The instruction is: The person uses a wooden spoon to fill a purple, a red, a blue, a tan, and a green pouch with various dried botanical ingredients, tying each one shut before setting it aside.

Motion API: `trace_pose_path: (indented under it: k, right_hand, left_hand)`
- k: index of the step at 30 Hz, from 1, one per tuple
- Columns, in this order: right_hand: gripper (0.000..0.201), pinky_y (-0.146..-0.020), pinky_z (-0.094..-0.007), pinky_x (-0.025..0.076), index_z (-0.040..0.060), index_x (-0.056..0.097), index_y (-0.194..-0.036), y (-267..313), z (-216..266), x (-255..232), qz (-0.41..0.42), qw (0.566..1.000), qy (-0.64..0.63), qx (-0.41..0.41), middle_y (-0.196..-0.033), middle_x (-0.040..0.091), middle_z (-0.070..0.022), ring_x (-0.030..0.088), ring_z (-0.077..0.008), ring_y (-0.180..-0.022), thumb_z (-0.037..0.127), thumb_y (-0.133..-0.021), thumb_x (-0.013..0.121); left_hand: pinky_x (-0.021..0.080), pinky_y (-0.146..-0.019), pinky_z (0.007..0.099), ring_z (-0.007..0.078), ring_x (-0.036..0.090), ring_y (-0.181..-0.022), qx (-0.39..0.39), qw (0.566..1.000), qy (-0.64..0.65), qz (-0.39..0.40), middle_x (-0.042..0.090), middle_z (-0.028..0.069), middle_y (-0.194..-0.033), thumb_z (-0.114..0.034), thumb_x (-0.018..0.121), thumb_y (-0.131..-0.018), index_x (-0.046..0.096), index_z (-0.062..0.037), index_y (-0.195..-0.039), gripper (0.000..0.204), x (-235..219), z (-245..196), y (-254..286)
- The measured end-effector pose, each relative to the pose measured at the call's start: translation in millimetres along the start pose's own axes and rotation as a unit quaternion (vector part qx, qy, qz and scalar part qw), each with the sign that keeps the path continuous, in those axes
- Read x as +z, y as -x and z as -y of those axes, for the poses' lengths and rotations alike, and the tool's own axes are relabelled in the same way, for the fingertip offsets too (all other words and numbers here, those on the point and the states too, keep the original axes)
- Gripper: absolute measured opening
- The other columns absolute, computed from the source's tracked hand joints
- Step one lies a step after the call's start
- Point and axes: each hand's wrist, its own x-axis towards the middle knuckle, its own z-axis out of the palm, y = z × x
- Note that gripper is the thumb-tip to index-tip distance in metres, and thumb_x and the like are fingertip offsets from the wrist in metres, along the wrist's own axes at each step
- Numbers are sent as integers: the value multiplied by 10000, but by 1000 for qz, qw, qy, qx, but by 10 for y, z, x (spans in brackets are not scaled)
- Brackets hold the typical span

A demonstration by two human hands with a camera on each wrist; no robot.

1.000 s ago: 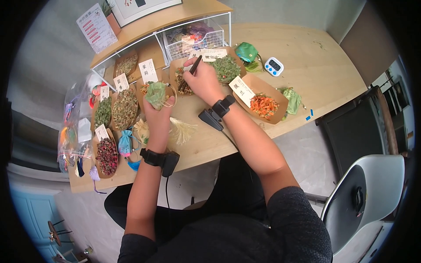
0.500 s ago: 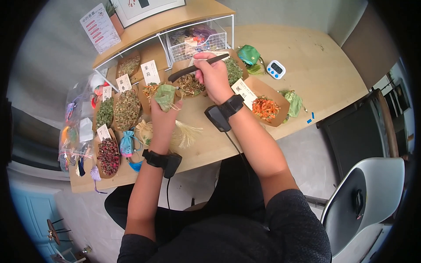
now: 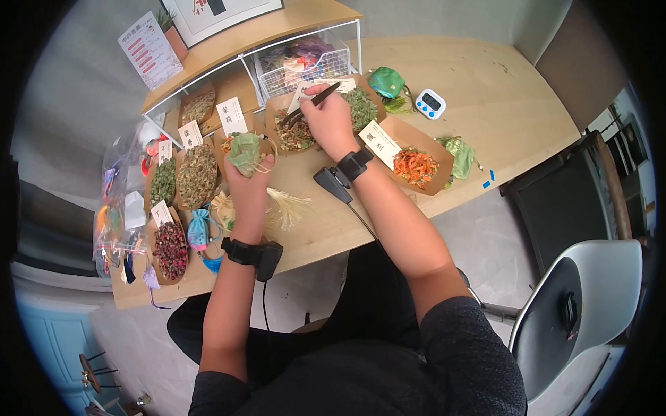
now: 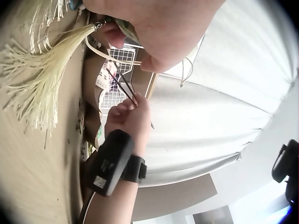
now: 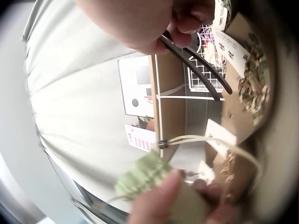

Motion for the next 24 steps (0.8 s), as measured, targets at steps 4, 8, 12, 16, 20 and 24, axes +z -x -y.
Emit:
trace_pose_path:
  k: [4,8,12,16,20,24]
  right_hand:
    - [232,-590,-309,471,24,675,-1064,101,64,13,16,990,125,-56,-689,609,-42,550,-129,-605,185,-900,704]
    - [232,-596,-312,481,21,673,-1069,109,46,32,22,987,146,-67,-684,622,-51,571,-140,-611,172,-894,699]
    - [221,-601,-324,492,18,675,-1064,114,4,46,21,984,155,-83,-694,644,-74,597,-154,-616,150,-888,689]
    - [214,-644,-386,530,-1,661,-1029,133,32,54,24,985,149,-84,-701,661,-141,663,-282,-644,109,-848,690]
    - [202,-626,-380,524,1,660,-1025,122,22,59,15,985,148,-87,-680,646,-125,653,-251,-621,104,-853,680]
    - [197,-540,-305,482,2,648,-1047,94,55,26,1,995,64,-73,-661,634,-73,606,-156,-567,99,-876,667]
  left_hand:
    - [487,-854,296,126,546,-985,9,1000,-9,1,570,41,-1108,-137,822,-837,467,-31,-1268,569,-4,-62,8]
    - [484,-843,294,122,541,-972,4,1000,-9,0,568,35,-1093,-146,819,-842,471,-34,-1241,541,0,-80,14]
    - [485,-835,293,122,540,-968,18,1000,-6,5,567,36,-1089,-148,813,-850,474,-36,-1224,517,-10,-49,1]
    - [485,-843,298,127,546,-975,19,1000,-4,10,570,39,-1091,-143,809,-854,474,-35,-1225,511,2,-72,19]
    - [488,-849,300,132,554,-983,15,1000,2,11,576,45,-1099,-149,811,-850,475,-35,-1228,518,-3,-57,6]
    - [493,-844,298,132,563,-974,15,1000,0,4,589,46,-1097,-140,809,-848,478,-31,-1232,518,-2,14,-8]
